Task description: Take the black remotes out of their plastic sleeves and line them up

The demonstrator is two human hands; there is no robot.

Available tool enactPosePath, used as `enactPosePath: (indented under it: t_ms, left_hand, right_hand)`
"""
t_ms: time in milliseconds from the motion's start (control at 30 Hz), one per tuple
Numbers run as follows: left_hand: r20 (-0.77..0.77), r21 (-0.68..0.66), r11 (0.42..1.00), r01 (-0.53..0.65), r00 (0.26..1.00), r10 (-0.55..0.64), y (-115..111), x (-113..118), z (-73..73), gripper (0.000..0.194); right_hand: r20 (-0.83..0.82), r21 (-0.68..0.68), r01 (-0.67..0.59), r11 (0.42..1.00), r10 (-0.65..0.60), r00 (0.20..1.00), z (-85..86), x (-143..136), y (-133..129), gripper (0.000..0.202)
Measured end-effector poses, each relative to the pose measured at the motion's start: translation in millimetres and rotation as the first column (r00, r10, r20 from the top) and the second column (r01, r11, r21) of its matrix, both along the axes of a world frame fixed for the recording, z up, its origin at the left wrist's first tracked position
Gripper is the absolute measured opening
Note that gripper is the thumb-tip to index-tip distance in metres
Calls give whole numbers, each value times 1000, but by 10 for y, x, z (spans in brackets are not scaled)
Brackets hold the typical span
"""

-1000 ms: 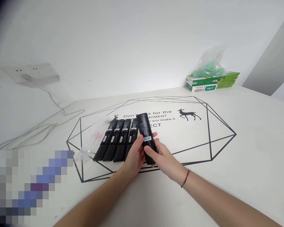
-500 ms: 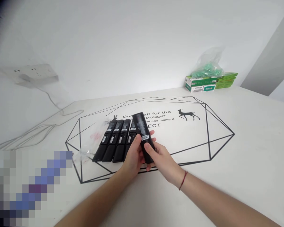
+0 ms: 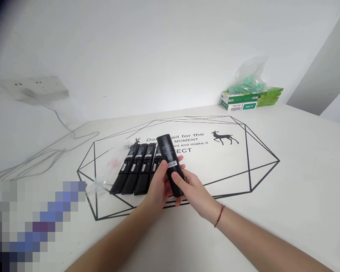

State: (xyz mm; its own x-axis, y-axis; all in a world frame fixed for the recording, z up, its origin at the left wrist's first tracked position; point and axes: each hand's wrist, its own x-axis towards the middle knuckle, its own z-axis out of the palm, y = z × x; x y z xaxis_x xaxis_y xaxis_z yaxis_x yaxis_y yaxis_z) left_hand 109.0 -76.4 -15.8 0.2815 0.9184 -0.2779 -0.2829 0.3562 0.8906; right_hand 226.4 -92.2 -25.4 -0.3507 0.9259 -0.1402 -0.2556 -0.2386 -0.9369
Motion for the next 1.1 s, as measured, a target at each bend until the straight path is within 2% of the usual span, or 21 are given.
enactPosePath:
  t_ms: [100, 200, 367, 500, 600, 700, 767, 933, 1000, 1100]
  left_hand:
    - [-20, 110, 992, -66, 997, 69, 18, -20, 6, 53]
    - [-35, 246, 960, -133, 989, 146, 25, -34, 12, 47]
    - [-152, 319, 941, -113, 974, 169, -1, -30, 40, 52]
    - [-213, 449, 878, -163, 935, 283, -10, -15, 36, 43]
    - [-216, 491, 856, -161, 930, 299, -6, -5, 23, 40]
    - [-199, 481, 856, -188, 928, 316, -4, 7, 13, 38]
    - [-183, 433, 876, -210, 932, 314, -6, 15, 4, 37]
    - [-104, 242, 940, -241, 957, 272, -4, 26, -23, 36]
    - [-88, 218, 943, -250, 958, 274, -1, 25, -23, 36]
    - [-79, 217, 941, -258, 956, 281, 0, 19, -8, 38]
  right_hand:
    - [21, -26, -10, 1000, 11, 1000, 43, 11, 6, 36]
    - [61, -16, -9, 1000, 10, 998, 76, 16, 13, 37]
    - [212, 58, -2, 998, -10, 977, 109, 24, -1, 42]
    - [291, 81, 18, 997, -40, 956, 91, 30, -14, 43]
    - [328, 132, 30, 991, -72, 942, 65, 39, -11, 43]
    - [403, 236, 67, 970, -160, 901, 46, 57, -8, 43]
    - [460, 323, 73, 944, -224, 859, 38, 71, -8, 44]
    - [571, 552, -54, 832, -330, 752, 39, 108, 6, 38]
    - [583, 590, -87, 803, -349, 734, 50, 118, 12, 36]
    - [582, 594, -86, 800, -353, 733, 78, 123, 6, 37]
